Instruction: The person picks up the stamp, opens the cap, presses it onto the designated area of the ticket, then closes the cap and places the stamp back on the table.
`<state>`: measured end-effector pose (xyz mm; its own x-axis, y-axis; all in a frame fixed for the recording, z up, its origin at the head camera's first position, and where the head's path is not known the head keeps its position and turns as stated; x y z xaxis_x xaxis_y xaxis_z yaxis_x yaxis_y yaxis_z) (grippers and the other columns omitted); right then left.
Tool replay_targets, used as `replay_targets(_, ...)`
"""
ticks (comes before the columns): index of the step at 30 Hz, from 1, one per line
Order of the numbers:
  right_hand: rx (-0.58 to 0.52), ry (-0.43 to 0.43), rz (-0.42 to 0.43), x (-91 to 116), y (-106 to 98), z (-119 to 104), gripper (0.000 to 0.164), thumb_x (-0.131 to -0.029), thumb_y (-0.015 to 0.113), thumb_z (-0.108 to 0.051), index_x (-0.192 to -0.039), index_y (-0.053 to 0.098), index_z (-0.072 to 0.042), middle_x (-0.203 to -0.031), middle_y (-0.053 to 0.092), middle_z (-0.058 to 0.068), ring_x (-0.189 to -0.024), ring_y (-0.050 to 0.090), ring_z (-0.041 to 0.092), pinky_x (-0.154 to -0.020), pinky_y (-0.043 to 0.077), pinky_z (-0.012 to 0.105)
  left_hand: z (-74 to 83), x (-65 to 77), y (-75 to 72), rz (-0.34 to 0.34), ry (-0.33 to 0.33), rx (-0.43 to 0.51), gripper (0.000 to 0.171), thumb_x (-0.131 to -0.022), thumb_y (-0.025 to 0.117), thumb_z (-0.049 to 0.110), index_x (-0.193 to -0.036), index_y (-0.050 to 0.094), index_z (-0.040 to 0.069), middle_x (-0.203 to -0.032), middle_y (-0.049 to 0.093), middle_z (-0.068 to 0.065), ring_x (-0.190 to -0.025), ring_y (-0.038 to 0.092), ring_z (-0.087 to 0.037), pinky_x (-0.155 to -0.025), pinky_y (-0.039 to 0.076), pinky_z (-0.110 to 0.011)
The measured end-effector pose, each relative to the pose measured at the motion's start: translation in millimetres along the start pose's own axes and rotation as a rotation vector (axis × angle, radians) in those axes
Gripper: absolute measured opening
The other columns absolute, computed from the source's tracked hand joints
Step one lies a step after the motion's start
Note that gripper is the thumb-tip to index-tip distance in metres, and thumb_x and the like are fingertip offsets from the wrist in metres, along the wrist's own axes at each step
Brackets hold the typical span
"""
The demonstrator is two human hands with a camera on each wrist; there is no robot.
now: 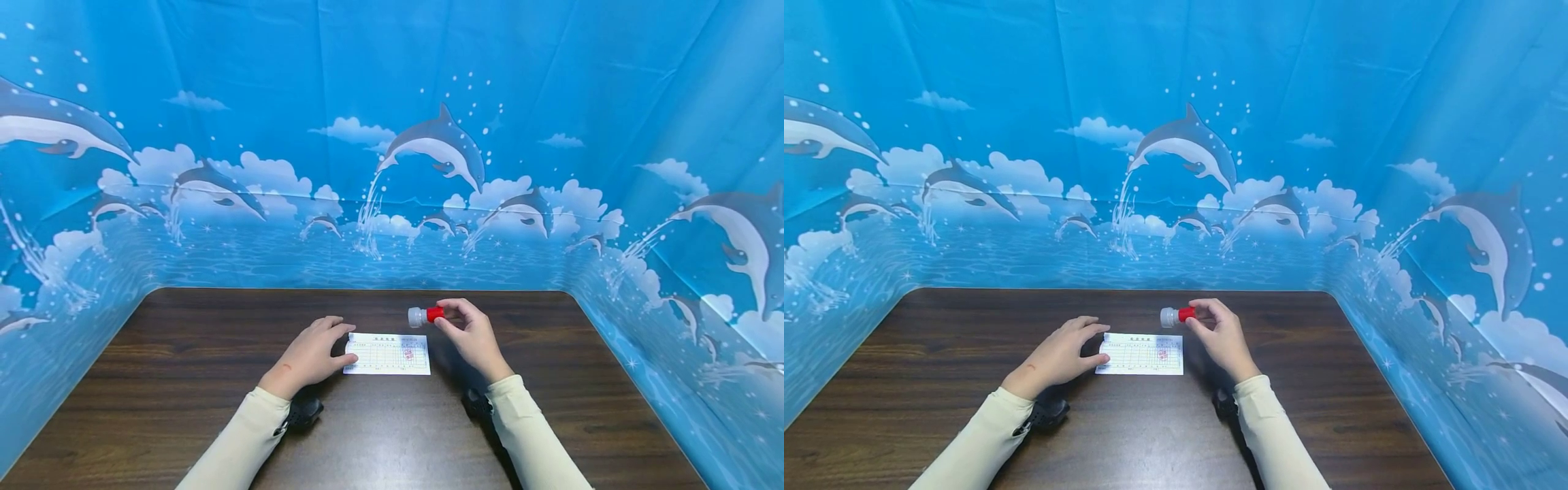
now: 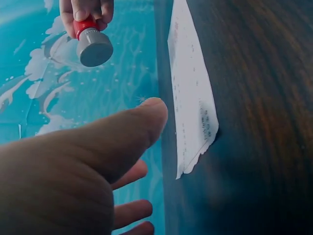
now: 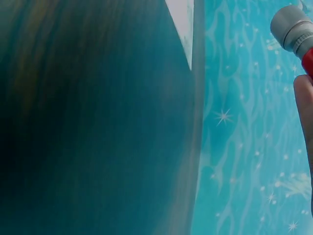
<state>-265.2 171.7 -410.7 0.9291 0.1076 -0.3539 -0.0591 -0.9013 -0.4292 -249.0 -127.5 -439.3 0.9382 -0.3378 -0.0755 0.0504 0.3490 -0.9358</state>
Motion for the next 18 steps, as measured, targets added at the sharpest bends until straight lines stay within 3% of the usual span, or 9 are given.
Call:
replay_targets(8,0.072,-0.023,0.035,-5.3,-15.4,17.7,0.036,-0.093,0.078,-0.007,-0.128,0.069,-0.004,-0.118,0.071,0.012,-0.101,0.069,0.026,-0.088,0.058,0.027,3.1,-0.4,9.1,-0.052,-0.048,-0.022,0.065,-0.090,0.080,0.043,-0.144,0.062,0.013,-0.149,0.052,-0.019,-0.134,0.053,-0.037,-0.105,0.049,-0.056)
replay_targets(14,0.131,-0.043,0.063,-7.8,-23.9,24.1,0.037,-0.091,0.079,-0.005,-0.127,0.068,-0.002,-0.116,0.071,0.013,-0.098,0.070,0.026,-0.089,0.060,0.043,3.9,0.0,12.1,-0.059,-0.039,-0.055,0.063,-0.092,0.078,0.043,-0.144,0.062,0.011,-0.146,0.054,-0.019,-0.132,0.054,-0.038,-0.103,0.049,-0.056)
replay_targets(18,0.173,-0.046,0.094,-9.0,-29.6,29.2,0.034,-0.091,0.079,-0.003,-0.124,0.069,-0.002,-0.116,0.070,0.012,-0.098,0.070,0.026,-0.090,0.060,0.045,4.4,-0.4,12.8,-0.051,-0.022,-0.071,0.061,-0.092,0.078,0.043,-0.141,0.064,0.010,-0.143,0.056,-0.019,-0.131,0.054,-0.038,-0.103,0.049,-0.056)
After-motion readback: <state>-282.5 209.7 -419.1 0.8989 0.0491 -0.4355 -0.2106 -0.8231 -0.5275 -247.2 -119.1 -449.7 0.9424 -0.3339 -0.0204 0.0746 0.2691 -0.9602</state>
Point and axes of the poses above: each hand's wrist, its own x-axis away from the middle knuckle, its own y-axis out of the palm, z = x × y, the point moved 4 cm from there along -x, towards the middle knuckle
